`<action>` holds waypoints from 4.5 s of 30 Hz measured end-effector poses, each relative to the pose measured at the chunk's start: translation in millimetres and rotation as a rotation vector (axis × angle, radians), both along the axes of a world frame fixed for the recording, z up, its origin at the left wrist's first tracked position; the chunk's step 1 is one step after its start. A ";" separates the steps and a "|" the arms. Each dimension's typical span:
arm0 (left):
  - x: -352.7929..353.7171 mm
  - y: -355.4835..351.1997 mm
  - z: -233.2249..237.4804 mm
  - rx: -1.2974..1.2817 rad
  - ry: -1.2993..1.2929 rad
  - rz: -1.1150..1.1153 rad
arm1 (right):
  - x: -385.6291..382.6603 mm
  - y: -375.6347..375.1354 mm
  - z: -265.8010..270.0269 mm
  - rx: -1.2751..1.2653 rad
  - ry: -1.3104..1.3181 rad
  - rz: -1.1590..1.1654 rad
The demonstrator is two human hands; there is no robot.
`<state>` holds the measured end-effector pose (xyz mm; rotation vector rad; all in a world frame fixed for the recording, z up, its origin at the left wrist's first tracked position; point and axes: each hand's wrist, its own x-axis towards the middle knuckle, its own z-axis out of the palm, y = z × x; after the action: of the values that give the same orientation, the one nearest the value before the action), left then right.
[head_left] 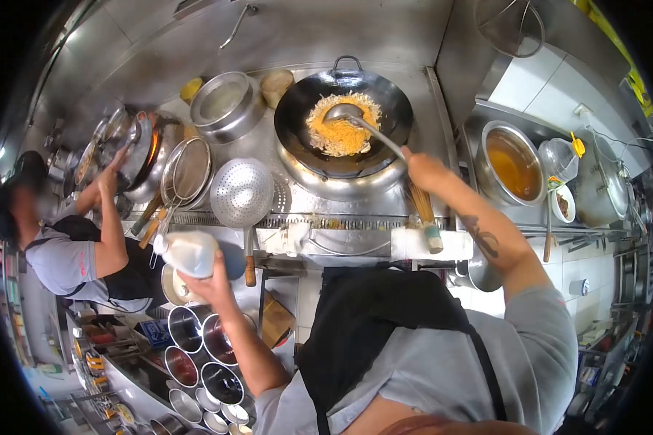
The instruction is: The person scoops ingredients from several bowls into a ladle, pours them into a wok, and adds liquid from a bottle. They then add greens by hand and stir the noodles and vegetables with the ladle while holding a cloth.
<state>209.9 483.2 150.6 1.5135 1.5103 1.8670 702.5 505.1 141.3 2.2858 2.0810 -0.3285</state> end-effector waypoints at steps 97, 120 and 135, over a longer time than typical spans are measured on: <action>-56.1 48.1 -9.8 -0.166 -0.048 0.032 | -25.3 3.7 23.4 0.001 1.225 -0.396; -57.8 -56.8 -185.3 -0.336 -0.144 0.355 | -13.8 -27.9 4.2 -0.016 0.048 -0.094; 0.9 -124.5 -211.4 -0.597 -0.420 0.213 | -14.4 -13.5 19.0 0.032 0.128 -0.142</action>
<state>210.8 358.7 -60.8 0.6726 1.8314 1.4995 688.1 491.7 160.3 2.5013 1.9960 -0.4616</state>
